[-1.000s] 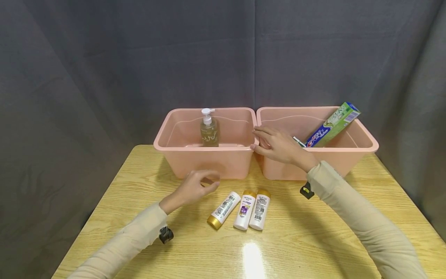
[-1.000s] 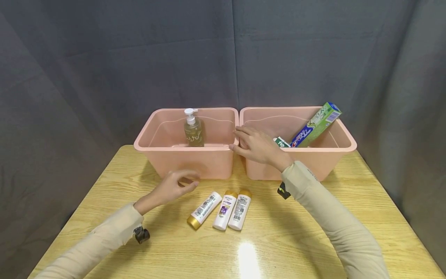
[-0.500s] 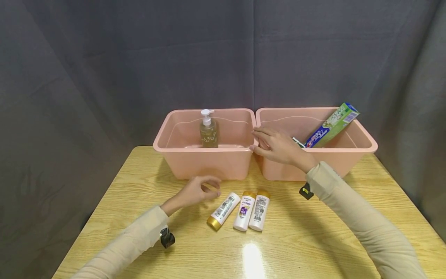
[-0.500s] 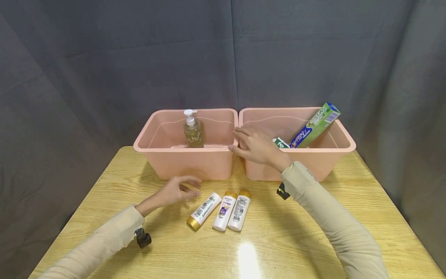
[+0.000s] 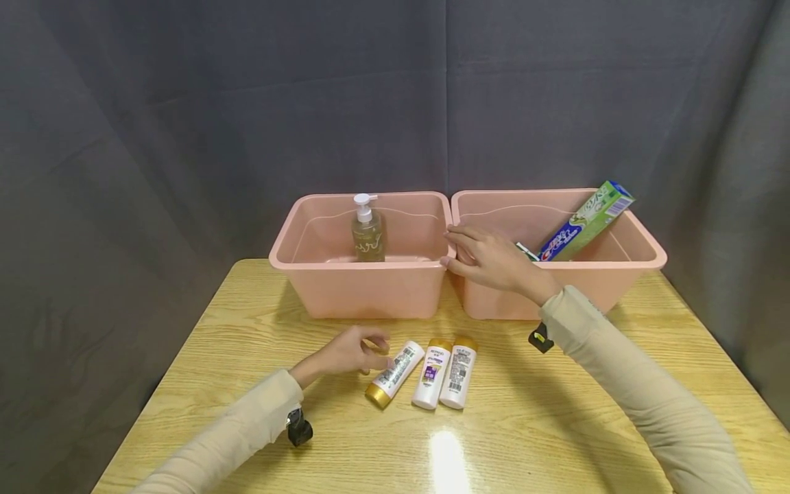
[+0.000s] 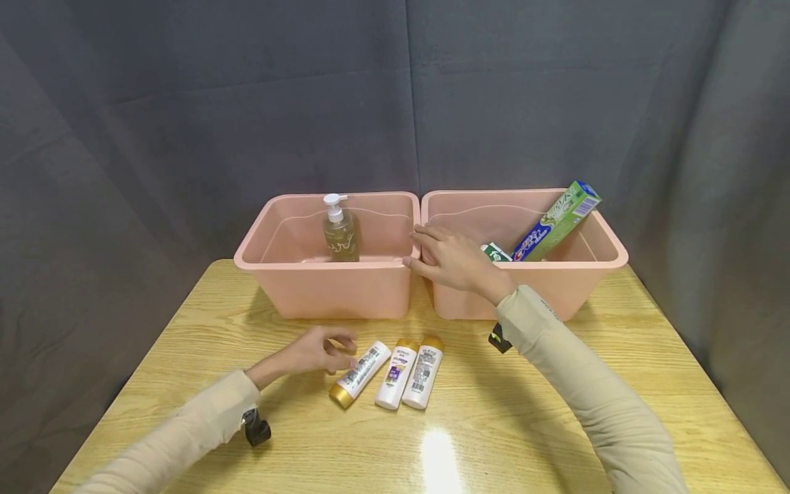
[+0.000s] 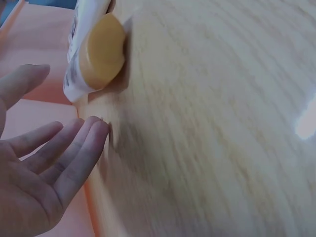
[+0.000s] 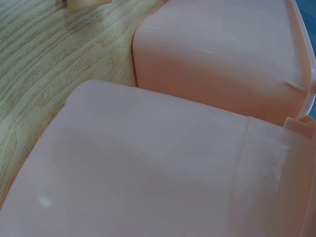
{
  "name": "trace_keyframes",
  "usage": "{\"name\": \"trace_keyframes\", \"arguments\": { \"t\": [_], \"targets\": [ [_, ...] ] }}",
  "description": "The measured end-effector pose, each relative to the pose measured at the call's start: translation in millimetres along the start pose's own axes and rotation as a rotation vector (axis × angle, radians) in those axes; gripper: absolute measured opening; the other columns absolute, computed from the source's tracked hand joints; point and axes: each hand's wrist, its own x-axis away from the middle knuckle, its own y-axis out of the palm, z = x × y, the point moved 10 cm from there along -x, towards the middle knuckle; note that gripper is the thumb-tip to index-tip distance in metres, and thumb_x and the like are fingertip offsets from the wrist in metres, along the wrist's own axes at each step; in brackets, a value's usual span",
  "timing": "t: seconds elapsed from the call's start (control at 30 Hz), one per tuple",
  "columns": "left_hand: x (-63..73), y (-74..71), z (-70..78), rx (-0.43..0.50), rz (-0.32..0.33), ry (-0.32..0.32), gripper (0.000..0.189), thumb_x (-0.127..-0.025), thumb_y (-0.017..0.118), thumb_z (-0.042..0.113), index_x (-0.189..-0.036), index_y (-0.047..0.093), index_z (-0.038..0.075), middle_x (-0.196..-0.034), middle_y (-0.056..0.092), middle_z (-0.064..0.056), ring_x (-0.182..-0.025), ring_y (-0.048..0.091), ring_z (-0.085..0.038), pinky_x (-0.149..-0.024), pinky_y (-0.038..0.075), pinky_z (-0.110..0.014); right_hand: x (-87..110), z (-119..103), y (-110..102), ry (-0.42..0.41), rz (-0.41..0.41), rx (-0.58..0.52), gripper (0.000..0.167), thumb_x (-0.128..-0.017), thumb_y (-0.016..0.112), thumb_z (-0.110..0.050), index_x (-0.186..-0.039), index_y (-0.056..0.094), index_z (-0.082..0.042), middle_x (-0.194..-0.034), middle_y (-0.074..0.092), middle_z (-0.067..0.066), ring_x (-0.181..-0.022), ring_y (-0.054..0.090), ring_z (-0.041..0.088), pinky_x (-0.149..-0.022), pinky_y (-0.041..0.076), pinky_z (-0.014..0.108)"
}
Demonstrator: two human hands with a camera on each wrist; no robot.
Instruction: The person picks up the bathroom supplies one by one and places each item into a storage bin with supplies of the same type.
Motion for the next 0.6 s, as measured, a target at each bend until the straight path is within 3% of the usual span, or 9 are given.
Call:
{"name": "trace_keyframes", "arguments": {
  "t": [0.33,0.6],
  "targets": [
    [-0.7,13.8,-6.9,0.051,-0.049,-0.064,0.067,-0.08,0.083,0.01,-0.135,0.05,-0.011,-0.107,0.063,-0.014,-0.069,0.063,-0.017,-0.059,0.058,-0.035,-0.8,0.1,0.9,0.004,-0.006,0.005,0.065,-0.098,0.054,-0.05,-0.142,0.051,-0.002,-0.145,0.049,0.017,-0.136,0.041,0.038,-0.111,0.033,0.054],
    [-0.9,20.1,0.9,-0.065,-0.096,-0.033,0.065,-0.08,0.083,0.012,-0.133,0.052,-0.011,-0.106,0.061,-0.012,-0.063,0.059,-0.012,-0.058,0.057,-0.034,-0.1,-0.3,-0.4,0.007,0.003,0.006,0.065,-0.098,0.054,-0.05,-0.143,0.051,-0.003,-0.145,0.05,0.015,-0.136,0.042,0.037,-0.11,0.035,0.052]
  ]
}}
